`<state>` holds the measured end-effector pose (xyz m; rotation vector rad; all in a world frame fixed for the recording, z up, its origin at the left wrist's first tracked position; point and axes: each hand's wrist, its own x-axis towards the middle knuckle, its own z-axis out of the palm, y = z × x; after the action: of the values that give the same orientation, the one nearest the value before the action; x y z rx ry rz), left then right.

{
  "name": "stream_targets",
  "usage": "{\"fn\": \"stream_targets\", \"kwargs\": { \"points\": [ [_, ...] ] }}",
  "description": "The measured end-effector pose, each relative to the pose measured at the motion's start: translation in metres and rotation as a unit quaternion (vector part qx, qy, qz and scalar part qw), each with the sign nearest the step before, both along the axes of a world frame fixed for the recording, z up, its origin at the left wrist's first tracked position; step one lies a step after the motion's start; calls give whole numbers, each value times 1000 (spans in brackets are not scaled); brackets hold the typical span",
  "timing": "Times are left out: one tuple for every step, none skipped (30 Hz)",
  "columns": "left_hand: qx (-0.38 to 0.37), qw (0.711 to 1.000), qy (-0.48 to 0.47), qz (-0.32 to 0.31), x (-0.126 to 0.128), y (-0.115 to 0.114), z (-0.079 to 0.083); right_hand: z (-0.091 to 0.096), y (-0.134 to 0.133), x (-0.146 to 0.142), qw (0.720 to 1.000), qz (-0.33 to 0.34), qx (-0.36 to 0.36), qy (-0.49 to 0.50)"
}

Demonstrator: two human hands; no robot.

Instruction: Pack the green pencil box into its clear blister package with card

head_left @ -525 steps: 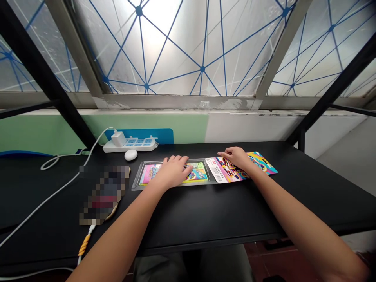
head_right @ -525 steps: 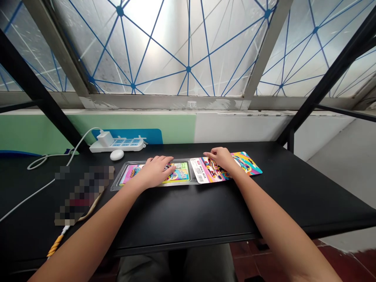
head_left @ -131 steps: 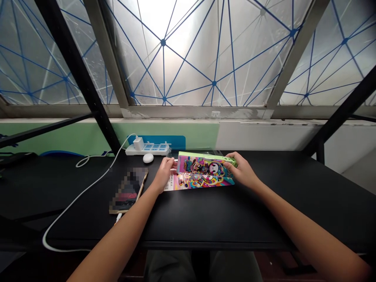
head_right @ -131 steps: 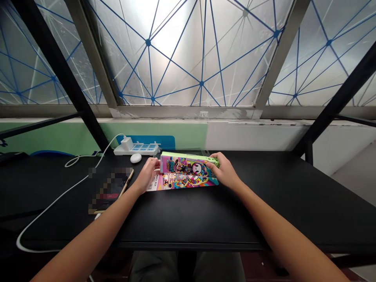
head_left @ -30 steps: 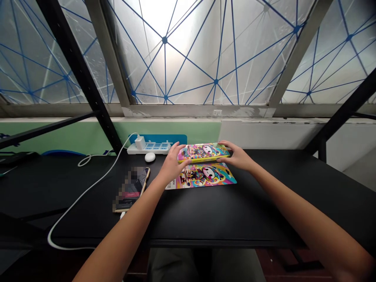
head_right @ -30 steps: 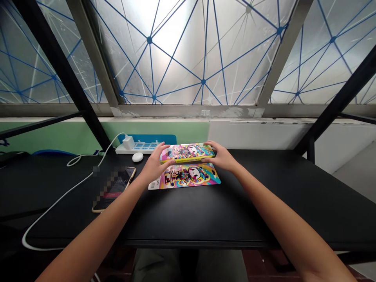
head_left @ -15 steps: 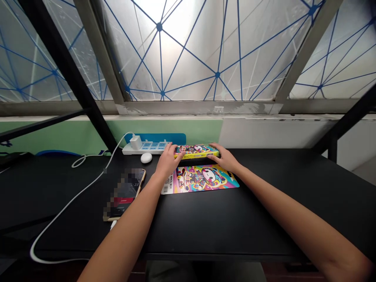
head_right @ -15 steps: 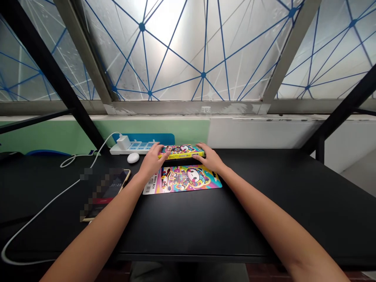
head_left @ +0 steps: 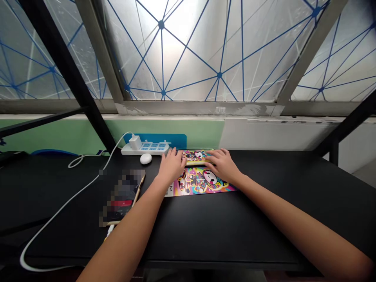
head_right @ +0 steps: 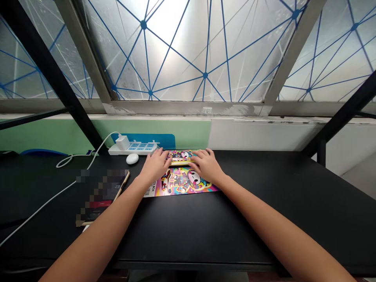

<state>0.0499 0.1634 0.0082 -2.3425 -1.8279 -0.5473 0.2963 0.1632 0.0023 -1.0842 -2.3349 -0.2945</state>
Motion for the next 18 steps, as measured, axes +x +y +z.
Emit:
{"fn": "stream_targets", "kwargs": {
  "points": [
    [0, 1000, 11, -13, 3, -2, 0, 1, -6, -8, 999, 38, 0, -11],
    [-1, 999, 21, -26, 5, -3, 0, 1, -14, -17, 997, 78, -8, -23],
    [-2, 999, 29, -36, 7, -4, 0, 0, -21, -26, 993, 113, -24, -35],
    [-4, 998, 36, -42, 9, -4, -1, -1, -29, -35, 989, 133, -43, -45],
    [-5, 998, 42, -46, 10, -3, -1, -3, -35, -43, 988, 132, -60, -51],
    [-8, 998, 46, -48, 10, -3, -1, -5, -41, -49, 989, 113, -76, -56],
    [-10, 998, 47, -49, 10, -2, -1, -8, -45, -54, 991, 80, -87, -58],
    [-11, 998, 45, -49, 9, -1, 0, -9, -48, -57, 993, 40, -95, -57],
    [-12, 998, 42, -51, 8, 0, 0, -11, -49, -58, 993, 2, -99, -56],
    [-11, 998, 40, -52, 7, 1, 1, -12, -50, -59, 993, -29, -102, -57],
    [-10, 998, 37, -54, 6, 1, 1, -12, -49, -58, 991, -51, -105, -59],
    [-8, 998, 34, -55, 6, 2, 1, -12, -48, -57, 990, -68, -106, -63],
    [-7, 998, 32, -57, 5, 2, 1, -12, -47, -56, 989, -81, -107, -67],
    [-5, 998, 29, -58, 5, 2, 1, -11, -46, -55, 988, -90, -107, -72],
    [-4, 998, 27, -57, 5, 3, 1, -11, -46, -54, 987, -96, -107, -76],
    [-3, 998, 24, -56, 5, 3, 0, -10, -45, -54, 986, -101, -106, -79],
    [-1, 998, 22, -56, 5, 3, 0, -10, -45, -54, 986, -104, -105, -79],
    [0, 998, 20, -56, 6, 3, 0, -10, -45, -53, 986, -105, -103, -78]
  ]
}}
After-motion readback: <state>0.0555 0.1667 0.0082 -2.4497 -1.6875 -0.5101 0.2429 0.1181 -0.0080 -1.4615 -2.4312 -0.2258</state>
